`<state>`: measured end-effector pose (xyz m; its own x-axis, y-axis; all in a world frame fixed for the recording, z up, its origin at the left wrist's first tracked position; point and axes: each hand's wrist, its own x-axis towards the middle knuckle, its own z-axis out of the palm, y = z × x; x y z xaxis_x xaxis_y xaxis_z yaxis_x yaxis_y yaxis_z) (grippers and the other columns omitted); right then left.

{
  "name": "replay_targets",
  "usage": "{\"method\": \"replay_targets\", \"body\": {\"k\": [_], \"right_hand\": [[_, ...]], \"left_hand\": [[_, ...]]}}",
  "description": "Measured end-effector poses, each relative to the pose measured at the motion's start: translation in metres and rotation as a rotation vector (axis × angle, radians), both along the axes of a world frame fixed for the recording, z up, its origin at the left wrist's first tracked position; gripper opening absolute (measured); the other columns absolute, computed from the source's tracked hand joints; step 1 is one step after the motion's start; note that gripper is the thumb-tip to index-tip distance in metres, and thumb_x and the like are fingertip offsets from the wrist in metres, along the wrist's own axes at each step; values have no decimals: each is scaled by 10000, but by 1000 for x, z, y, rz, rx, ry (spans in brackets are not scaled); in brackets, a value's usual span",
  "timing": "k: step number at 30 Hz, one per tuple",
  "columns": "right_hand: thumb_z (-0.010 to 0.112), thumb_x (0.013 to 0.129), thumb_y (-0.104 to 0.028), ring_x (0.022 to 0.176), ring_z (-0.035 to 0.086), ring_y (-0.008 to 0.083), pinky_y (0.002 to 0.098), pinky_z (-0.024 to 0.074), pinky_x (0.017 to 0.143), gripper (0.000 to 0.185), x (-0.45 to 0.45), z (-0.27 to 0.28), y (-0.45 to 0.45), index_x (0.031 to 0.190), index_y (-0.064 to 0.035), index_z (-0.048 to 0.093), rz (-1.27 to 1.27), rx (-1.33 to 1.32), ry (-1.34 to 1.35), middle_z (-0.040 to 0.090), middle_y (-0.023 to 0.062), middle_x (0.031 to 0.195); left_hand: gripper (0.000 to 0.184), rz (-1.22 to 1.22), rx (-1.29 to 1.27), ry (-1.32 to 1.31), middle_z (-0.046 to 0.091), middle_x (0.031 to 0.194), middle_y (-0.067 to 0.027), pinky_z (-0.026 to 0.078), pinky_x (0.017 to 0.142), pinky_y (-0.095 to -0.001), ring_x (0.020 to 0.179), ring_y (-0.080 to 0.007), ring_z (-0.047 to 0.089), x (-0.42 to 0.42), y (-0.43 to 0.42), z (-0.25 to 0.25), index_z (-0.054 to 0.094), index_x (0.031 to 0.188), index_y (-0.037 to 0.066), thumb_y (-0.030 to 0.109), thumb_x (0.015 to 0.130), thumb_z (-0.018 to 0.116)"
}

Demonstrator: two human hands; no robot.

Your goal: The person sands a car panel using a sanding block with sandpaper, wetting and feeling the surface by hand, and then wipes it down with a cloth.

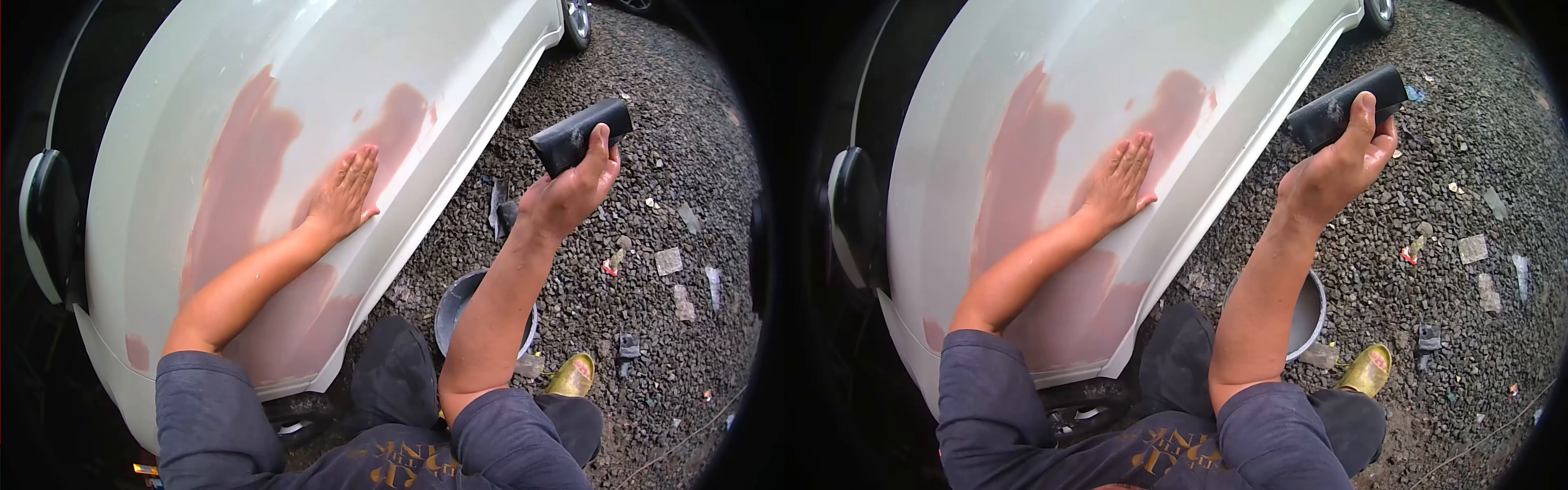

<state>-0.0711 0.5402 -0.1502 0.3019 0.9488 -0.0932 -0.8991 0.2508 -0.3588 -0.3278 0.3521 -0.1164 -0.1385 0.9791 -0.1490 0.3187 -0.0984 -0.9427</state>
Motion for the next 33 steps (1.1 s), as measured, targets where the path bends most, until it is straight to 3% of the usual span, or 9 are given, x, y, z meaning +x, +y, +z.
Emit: {"method": "replay_targets", "body": {"k": [4, 8, 14, 25, 26, 30, 33], "right_hand": [[730, 984, -339, 1015, 628, 207, 347, 528, 906, 546, 5, -5, 2, 1308, 36, 501, 11, 20, -16, 613, 121, 1122], [725, 988, -316, 989, 628, 181, 334, 532, 882, 496, 9, -6, 0, 1286, 26, 523, 9, 31, -10, 623, 102, 1087], [706, 1008, -274, 933, 631, 134, 288, 559, 818, 456, 9, -13, 6, 1285, 25, 500, -4, 32, 16, 619, 74, 1067], [698, 1017, -220, 926, 632, 123, 278, 569, 812, 427, -8, -11, 13, 1298, 22, 486, 49, 57, 104, 619, 72, 1099], [713, 1006, -298, 968, 608, 129, 304, 530, 877, 458, -8, -10, 10, 1296, -8, 509, 58, 35, 70, 607, 43, 1054], [705, 1007, -307, 976, 605, 137, 310, 523, 885, 443, -12, -13, 9, 1285, -17, 520, 76, 19, 43, 608, 49, 1063], [700, 1008, -236, 924, 625, 118, 275, 580, 786, 458, -14, -14, 8, 1309, 26, 475, 79, 41, 91, 615, 71, 1092]], "left_hand": [[947, -106, 14, 13, 205, 1741, -138, 34, 1331, -462, 1628, -259, 101, -5, 24, 19, 295, 1631, 1, 698, 999, 398], [929, -194, 15, 54, 239, 1735, -102, 55, 1335, -445, 1621, -215, 141, -15, 100, 41, 306, 1630, 10, 698, 1009, 369], [937, -200, -294, 35, 274, 1721, -103, 77, 1340, -409, 1609, -205, 185, -23, 184, 41, 315, 1619, -7, 709, 1017, 338], [895, -176, -404, 3, 231, 1736, -80, 59, 1345, -398, 1617, -191, 139, -12, 147, 92, 273, 1636, 10, 686, 1050, 287], [892, -169, -414, 2, 227, 1737, -77, 58, 1345, -398, 1618, -189, 136, -11, 141, 98, 270, 1639, 13, 684, 1051, 285], [883, -170, -413, -30, 221, 1740, -67, 58, 1345, -400, 1618, -184, 128, -10, 118, 117, 258, 1646, 28, 681, 1052, 280], [876, -164, -406, -30, 225, 1739, -63, 61, 1345, -401, 1618, -184, 128, -9, 101, 132, 260, 1647, 34, 677, 1054, 282]]}}
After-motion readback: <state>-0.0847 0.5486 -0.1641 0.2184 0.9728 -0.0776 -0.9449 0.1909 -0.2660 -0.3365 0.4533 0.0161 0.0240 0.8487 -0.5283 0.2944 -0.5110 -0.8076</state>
